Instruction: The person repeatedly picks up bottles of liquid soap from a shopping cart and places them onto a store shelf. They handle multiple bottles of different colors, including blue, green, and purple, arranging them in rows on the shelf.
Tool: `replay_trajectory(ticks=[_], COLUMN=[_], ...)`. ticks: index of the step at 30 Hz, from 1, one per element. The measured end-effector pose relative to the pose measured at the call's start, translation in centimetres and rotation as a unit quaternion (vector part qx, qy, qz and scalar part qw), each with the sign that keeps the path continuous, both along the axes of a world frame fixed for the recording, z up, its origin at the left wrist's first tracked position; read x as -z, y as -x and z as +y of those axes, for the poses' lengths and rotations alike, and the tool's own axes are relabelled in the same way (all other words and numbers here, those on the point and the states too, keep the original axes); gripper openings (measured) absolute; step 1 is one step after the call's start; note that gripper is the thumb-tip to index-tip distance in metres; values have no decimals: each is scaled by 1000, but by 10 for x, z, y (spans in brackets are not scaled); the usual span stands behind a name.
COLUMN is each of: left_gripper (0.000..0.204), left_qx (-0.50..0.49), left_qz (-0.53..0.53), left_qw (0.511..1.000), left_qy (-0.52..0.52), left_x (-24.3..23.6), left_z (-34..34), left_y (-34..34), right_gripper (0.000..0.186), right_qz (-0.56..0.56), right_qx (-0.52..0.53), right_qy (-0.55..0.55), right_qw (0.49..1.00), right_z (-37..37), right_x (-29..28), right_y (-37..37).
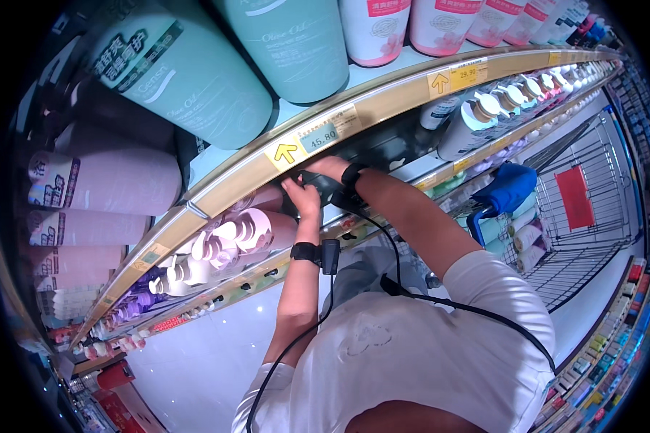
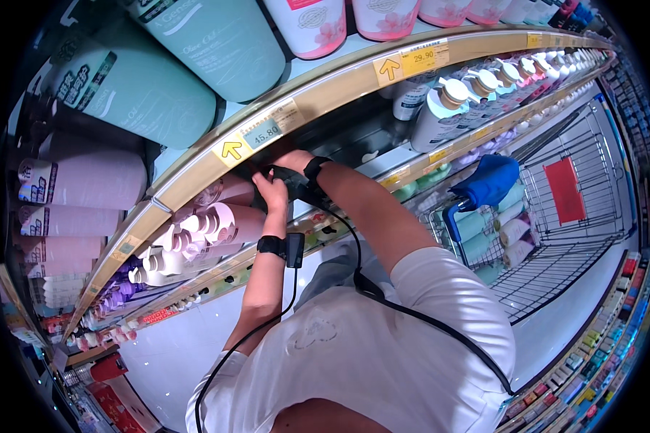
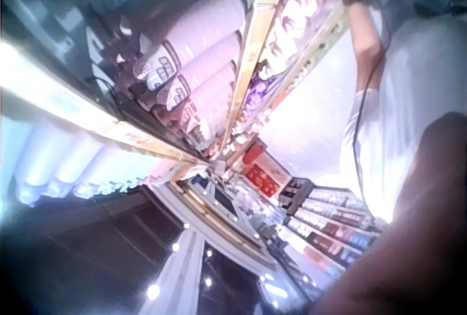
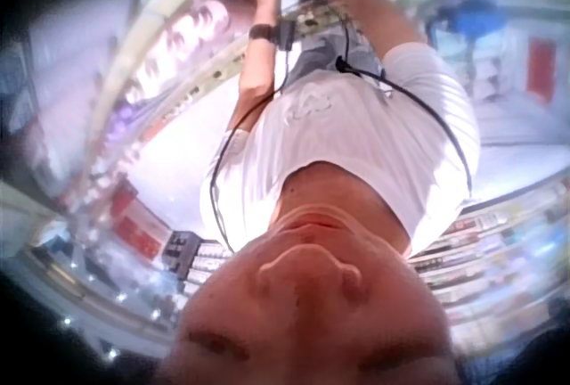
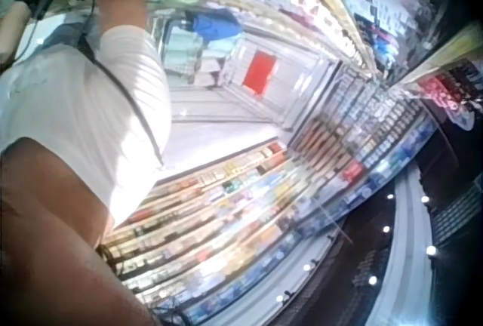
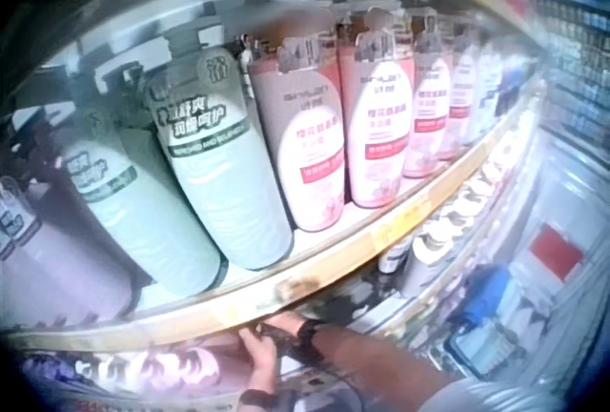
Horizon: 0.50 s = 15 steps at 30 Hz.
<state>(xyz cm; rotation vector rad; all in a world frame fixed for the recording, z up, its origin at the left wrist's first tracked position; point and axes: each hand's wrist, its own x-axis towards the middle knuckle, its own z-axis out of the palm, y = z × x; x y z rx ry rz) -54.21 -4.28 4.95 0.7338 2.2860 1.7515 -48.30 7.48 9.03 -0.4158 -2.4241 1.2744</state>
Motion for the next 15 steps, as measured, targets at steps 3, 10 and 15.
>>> replay_trajectory(ticks=[3,10,15], left_gripper=[20,43,47], left_qx=[-6,125,329], left_qz=[73,-71,59], left_qw=[995,989,941], left_qy=[63,-22,-44], left_x=[14,-27,-93], left_z=[2,-7,-16], left_y=[12,-23,-132], right_gripper=[50,57,38], right_qz=[-53,-56,102], right_qx=[-58,87,97], right_qy=[-1,51,141], right_qw=[997,993,980], right_z=[4,-2,-24], right_x=[-11,-4,-44], right_y=[-13,-24,-185])
